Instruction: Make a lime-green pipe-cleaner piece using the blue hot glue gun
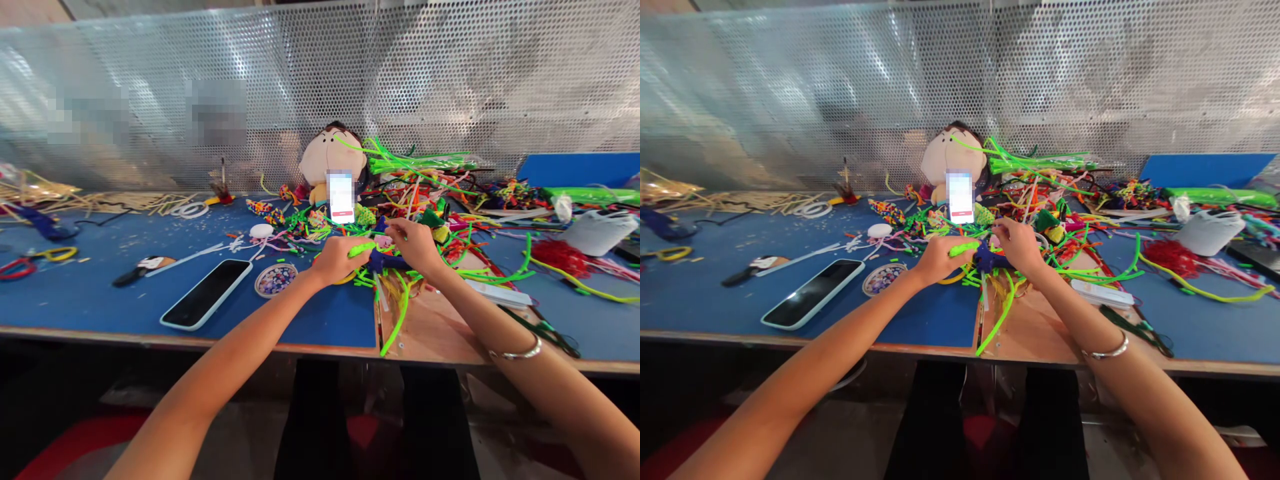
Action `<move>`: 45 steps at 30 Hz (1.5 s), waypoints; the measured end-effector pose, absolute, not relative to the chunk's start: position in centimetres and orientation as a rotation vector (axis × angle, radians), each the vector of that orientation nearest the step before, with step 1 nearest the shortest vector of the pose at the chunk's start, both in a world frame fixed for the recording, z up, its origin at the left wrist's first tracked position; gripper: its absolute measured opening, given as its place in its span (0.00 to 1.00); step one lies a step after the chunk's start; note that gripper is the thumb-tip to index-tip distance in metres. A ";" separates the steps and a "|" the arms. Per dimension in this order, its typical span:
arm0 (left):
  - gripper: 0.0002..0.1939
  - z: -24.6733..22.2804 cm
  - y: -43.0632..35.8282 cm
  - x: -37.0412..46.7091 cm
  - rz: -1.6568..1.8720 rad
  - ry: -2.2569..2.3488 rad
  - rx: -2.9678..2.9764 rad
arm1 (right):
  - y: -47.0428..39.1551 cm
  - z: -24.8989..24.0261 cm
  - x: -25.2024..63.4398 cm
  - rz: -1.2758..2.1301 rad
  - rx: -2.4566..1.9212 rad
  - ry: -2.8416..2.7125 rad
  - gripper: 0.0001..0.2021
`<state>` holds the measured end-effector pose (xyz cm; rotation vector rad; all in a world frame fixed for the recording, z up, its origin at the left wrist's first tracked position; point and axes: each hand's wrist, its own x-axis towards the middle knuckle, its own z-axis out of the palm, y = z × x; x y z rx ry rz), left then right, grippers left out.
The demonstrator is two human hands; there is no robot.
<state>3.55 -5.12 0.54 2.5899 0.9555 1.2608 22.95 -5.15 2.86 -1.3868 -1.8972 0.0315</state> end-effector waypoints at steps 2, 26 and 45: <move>0.15 0.5 -5.1 3.6 1.268 0.946 2.593 | -5.1 2.8 22.9 0.035 -1.396 -1.906 0.15; 0.16 0.4 -4.9 3.5 1.251 0.948 2.606 | -4.6 2.7 23.6 -0.107 -1.433 -2.006 0.11; 0.16 0.5 -5.0 3.5 1.255 0.961 2.593 | -4.5 2.6 23.7 0.041 -1.436 -1.942 0.07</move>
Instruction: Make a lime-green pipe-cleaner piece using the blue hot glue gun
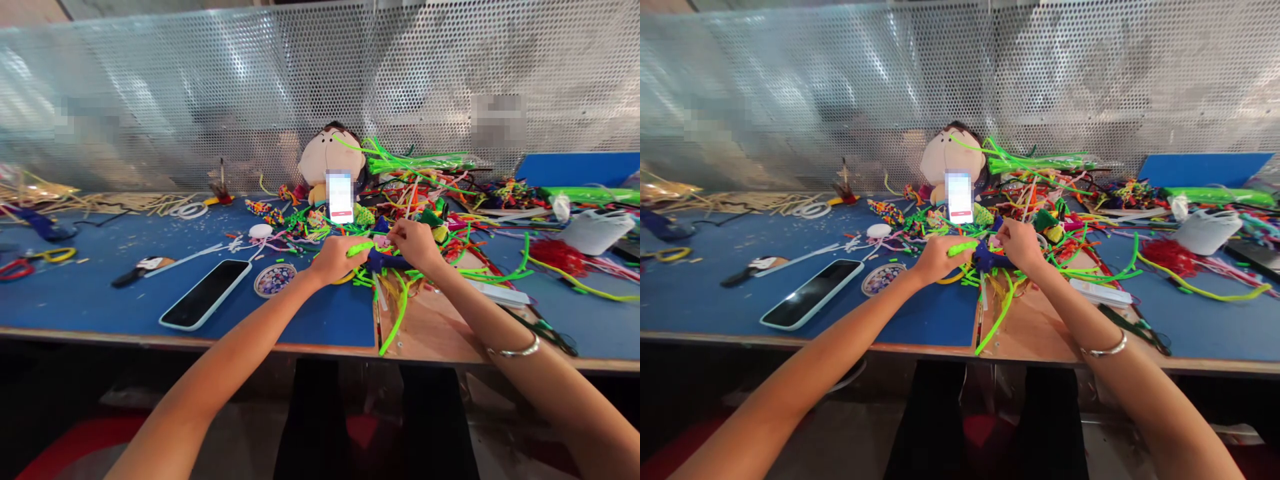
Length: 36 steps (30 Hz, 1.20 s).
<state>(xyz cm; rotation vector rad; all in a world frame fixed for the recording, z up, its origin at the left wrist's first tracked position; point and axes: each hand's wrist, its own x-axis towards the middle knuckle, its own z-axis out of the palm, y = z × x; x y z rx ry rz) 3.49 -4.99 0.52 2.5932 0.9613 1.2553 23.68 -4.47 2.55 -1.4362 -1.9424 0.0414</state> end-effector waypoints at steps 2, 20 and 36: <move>0.16 0.5 -4.9 3.5 1.265 0.951 2.594 | -4.4 2.5 23.7 0.080 -1.411 -1.944 0.10; 0.16 0.5 -4.9 3.4 1.259 0.953 2.591 | -4.7 2.7 23.5 -0.117 -1.603 -2.032 0.14; 0.15 0.5 -4.9 3.5 1.280 0.945 2.609 | -4.8 2.6 23.6 -0.267 -1.639 -2.131 0.14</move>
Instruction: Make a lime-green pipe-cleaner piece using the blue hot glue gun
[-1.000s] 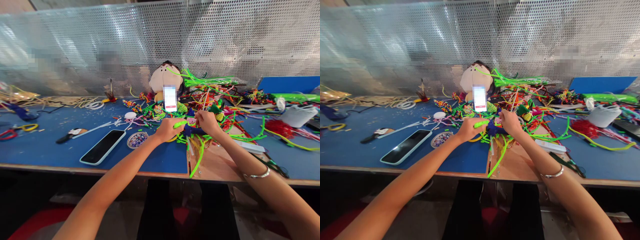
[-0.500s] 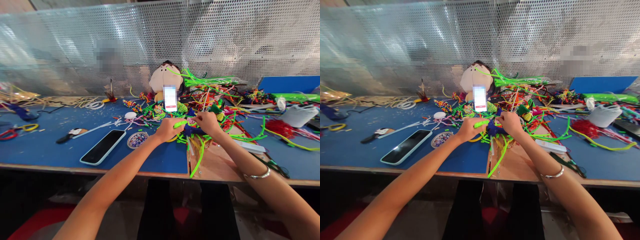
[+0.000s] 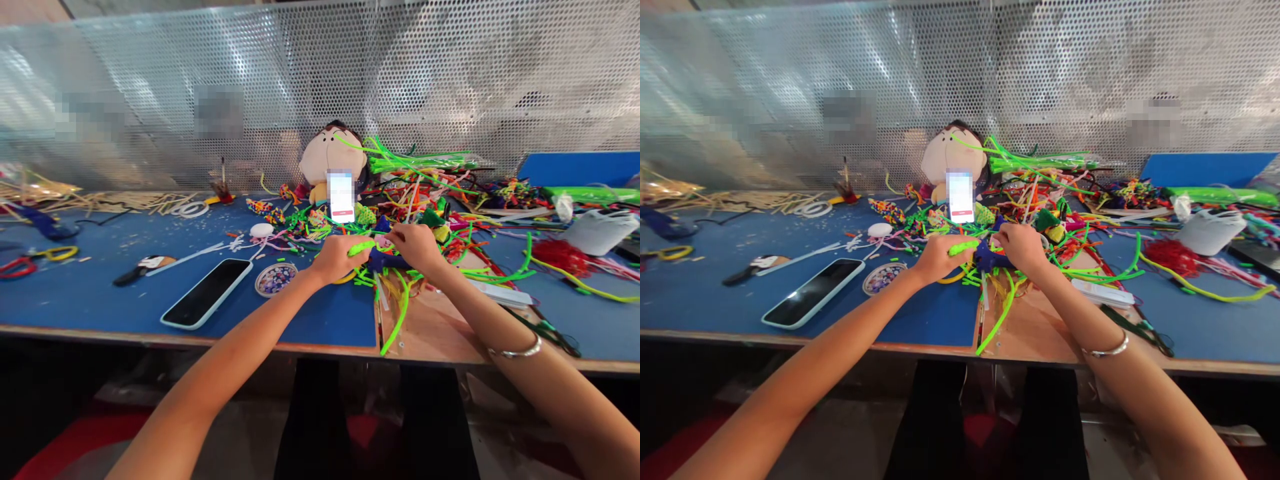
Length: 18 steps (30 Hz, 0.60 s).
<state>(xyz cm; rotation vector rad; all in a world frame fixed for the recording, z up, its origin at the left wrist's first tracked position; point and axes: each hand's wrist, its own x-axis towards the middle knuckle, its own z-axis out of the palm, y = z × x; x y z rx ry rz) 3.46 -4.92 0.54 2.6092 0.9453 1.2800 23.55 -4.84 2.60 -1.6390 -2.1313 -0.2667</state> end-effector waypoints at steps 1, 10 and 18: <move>0.15 0.5 -4.9 3.5 1.284 0.946 2.608 | -4.7 2.4 23.6 -0.254 -1.599 -2.141 0.12; 0.16 0.5 -4.9 3.4 1.286 0.939 2.614 | -4.6 2.4 23.6 -0.328 -1.504 -2.128 0.13; 0.15 0.5 -4.9 3.4 1.266 0.953 2.611 | -5.1 2.7 23.1 -0.269 -1.619 -2.043 0.15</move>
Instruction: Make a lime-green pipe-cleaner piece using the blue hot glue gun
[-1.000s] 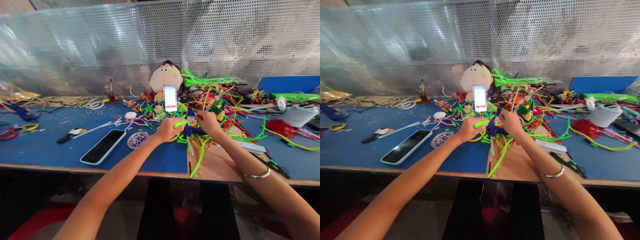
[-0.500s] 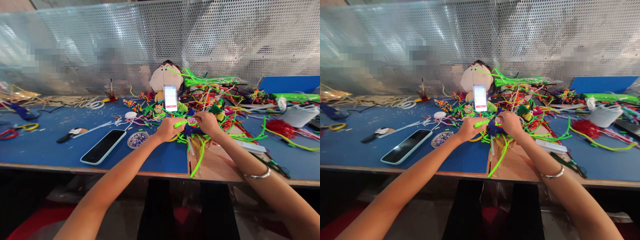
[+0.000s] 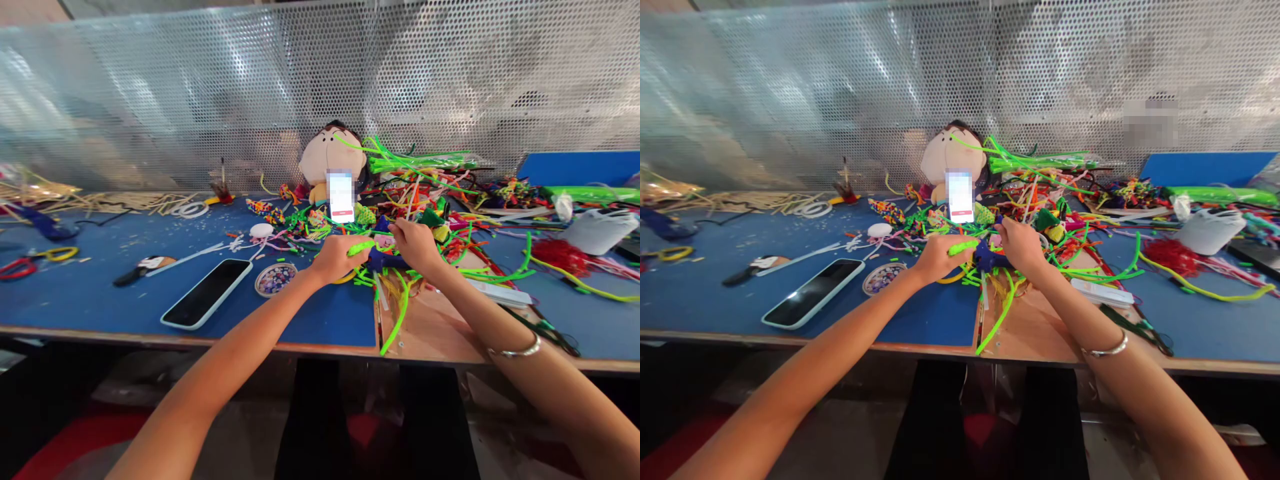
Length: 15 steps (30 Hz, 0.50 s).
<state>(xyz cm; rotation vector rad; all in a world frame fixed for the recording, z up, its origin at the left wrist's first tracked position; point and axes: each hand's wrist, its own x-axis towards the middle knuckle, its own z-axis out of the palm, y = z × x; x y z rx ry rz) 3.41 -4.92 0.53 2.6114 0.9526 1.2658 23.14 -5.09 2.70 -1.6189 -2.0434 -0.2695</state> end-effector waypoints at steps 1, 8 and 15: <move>0.15 0.5 -4.9 3.4 1.266 0.954 2.610 | -5.1 2.7 23.1 -0.261 -1.604 -2.044 0.14; 0.15 0.5 -4.9 3.5 1.283 0.943 2.610 | -5.2 2.5 23.2 -0.183 -1.501 -2.055 0.08; 0.16 0.6 -4.9 3.5 1.264 0.962 2.608 | -5.4 2.5 22.9 -0.264 -1.566 -2.076 0.13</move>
